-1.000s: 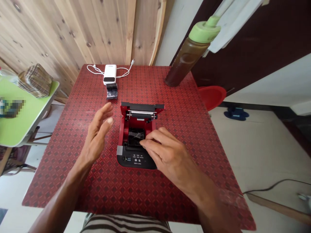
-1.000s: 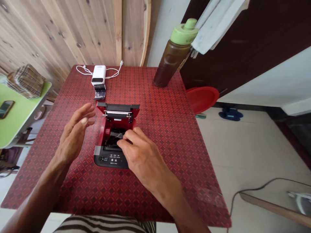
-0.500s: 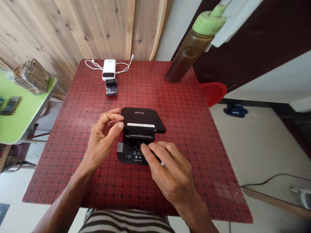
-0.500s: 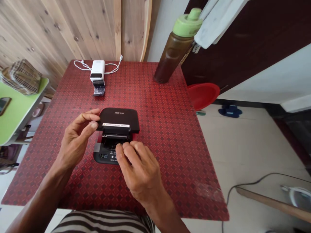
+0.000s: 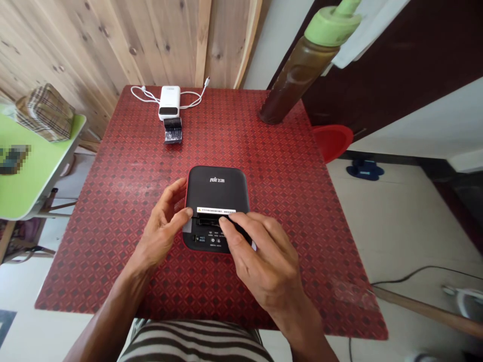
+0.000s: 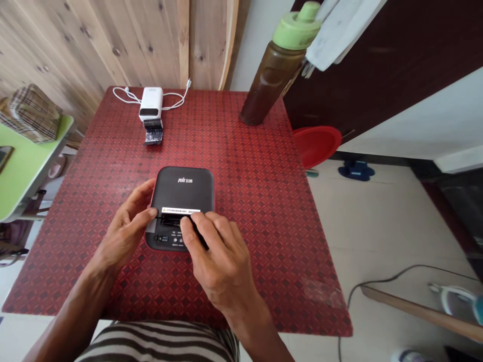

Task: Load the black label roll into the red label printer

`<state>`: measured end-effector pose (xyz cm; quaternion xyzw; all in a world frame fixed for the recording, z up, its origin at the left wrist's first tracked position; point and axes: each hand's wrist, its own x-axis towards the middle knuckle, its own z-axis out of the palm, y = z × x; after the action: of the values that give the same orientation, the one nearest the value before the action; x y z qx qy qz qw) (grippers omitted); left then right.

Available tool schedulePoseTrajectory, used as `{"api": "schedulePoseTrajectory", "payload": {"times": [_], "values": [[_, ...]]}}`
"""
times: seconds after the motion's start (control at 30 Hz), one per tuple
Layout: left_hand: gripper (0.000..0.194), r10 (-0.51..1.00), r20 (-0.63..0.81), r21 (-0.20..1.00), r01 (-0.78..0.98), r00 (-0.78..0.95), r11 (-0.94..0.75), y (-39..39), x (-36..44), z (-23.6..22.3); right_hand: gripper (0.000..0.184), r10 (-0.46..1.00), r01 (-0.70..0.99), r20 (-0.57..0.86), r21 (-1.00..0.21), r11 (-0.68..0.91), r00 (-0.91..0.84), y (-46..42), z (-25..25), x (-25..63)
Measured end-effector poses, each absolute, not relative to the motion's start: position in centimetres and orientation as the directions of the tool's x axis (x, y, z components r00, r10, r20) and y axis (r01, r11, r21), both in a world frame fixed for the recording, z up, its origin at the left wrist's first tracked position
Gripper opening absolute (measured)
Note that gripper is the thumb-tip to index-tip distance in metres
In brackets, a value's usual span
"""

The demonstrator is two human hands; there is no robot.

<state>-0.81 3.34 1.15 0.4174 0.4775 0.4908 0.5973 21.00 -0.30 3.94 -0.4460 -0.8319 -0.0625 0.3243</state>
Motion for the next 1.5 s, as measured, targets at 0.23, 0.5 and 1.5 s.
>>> {"api": "schedulePoseTrajectory", "payload": {"times": [0.23, 0.5, 1.5], "values": [[0.059, 0.977, -0.194, 0.951, -0.229, 0.086, 0.209, 3.2, -0.5, 1.5, 0.041, 0.785, 0.785, 0.544, -0.331, 0.524, -0.295, -0.2, 4.4, 20.7], [0.061, 0.977, -0.202, 0.952, -0.221, 0.07, 0.213, 3.2, -0.5, 1.3, 0.042, 0.808, 0.74, 0.528, -0.427, 0.52, -0.263, -0.2, 4.2, 21.1], [0.055, 0.962, -0.255, 0.944, -0.242, -0.101, 0.225, 0.4, 0.9, 1.4, 0.036, 0.843, 0.781, 0.528, -0.566, 0.263, 0.099, -4.2, 0.4, 21.6]]}}
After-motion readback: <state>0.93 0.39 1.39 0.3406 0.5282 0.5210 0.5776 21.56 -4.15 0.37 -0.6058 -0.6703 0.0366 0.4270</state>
